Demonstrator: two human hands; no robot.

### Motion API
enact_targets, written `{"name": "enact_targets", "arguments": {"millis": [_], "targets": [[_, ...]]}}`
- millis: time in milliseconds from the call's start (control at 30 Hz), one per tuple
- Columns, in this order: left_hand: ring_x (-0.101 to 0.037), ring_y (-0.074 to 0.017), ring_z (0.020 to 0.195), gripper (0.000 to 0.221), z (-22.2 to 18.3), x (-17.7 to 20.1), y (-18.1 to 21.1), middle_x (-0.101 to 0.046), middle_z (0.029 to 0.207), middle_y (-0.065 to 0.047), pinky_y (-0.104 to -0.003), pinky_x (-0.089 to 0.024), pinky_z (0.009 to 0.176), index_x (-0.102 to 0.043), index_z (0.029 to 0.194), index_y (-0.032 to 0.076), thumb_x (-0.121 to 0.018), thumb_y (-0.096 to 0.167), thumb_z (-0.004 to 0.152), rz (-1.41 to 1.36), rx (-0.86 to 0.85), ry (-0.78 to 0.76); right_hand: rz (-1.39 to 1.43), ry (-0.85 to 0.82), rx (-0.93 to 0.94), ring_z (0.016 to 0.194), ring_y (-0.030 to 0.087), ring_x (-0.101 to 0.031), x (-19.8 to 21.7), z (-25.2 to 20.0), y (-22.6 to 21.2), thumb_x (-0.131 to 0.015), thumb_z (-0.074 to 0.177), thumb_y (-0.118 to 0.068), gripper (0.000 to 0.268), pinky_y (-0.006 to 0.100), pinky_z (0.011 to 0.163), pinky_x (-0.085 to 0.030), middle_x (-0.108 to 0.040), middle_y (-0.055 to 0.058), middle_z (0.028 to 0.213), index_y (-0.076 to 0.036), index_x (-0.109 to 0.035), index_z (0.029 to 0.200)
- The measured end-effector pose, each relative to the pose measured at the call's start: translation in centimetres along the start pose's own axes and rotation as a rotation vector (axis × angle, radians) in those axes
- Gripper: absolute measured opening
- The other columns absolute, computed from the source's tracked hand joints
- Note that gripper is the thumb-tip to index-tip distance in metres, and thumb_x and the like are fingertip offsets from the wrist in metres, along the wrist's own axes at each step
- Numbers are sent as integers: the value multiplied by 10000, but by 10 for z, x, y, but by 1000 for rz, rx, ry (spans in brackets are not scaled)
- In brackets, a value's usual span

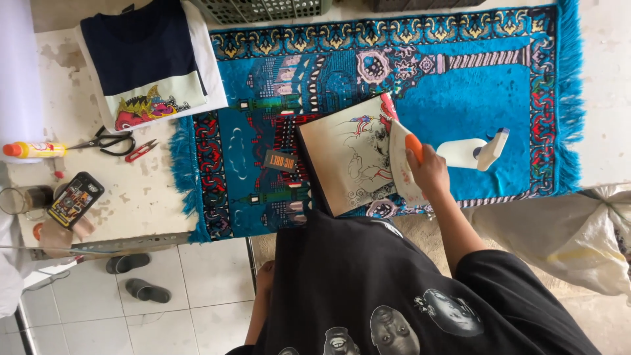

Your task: Ironing a black t-shirt using a hand iron and spray bottle, followed by folding the garment.

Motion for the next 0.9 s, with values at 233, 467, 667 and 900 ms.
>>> {"name": "enact_targets", "arguments": {"millis": [233, 467, 667, 900], "targets": [[-733, -243, 1125, 513, 3, -12, 1, -788, 1181, -75, -384, -536, 903, -745, 1245, 200, -549, 510, 887, 26, -44, 4, -56, 32, 92, 562, 146, -556, -1, 143, -31, -529, 1124, -420, 418, 266, 454, -467, -625, 45, 760, -26, -625, 1022], [-539, -568, 1280, 465, -10, -14, -8, -673, 1281, -325, -617, -408, 1090, -686, 1321, 11, -519, 305, 1001, -211, -118, -25, 54, 112, 192, 499, 347, -681, -7, 182, 6, -638, 1048, -508, 588, 394, 345, -549, -665, 231, 626, 70, -699, 959], [-617, -481, 1222, 460, 2, -18, -29, -712, 1252, -239, -580, -472, 1033, -706, 1323, 82, -558, 384, 1009, -164, -29, -70, -110, 107, -14, 746, 431, -731, -5, 38, 45, -551, 1054, -590, 611, 528, 624, -617, -719, 266, 816, 3, -692, 1102], [-720, -371, 1093, 548, 17, -3, 5, -728, 1168, -235, -519, -558, 927, -678, 1341, 44, -651, 480, 1010, -82, -11, -102, -63, 155, -135, 921, 507, -702, -22, -90, 127, -638, 1008, -566, 499, 568, 795, -576, -707, 328, 900, -106, -686, 1194]]}}
Point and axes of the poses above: each hand's wrist, its own z-axis towards the middle knuckle, its own x-axis out of the back of the hand, y = z × x, the point moved 8 cm from there along z, towards the middle knuckle
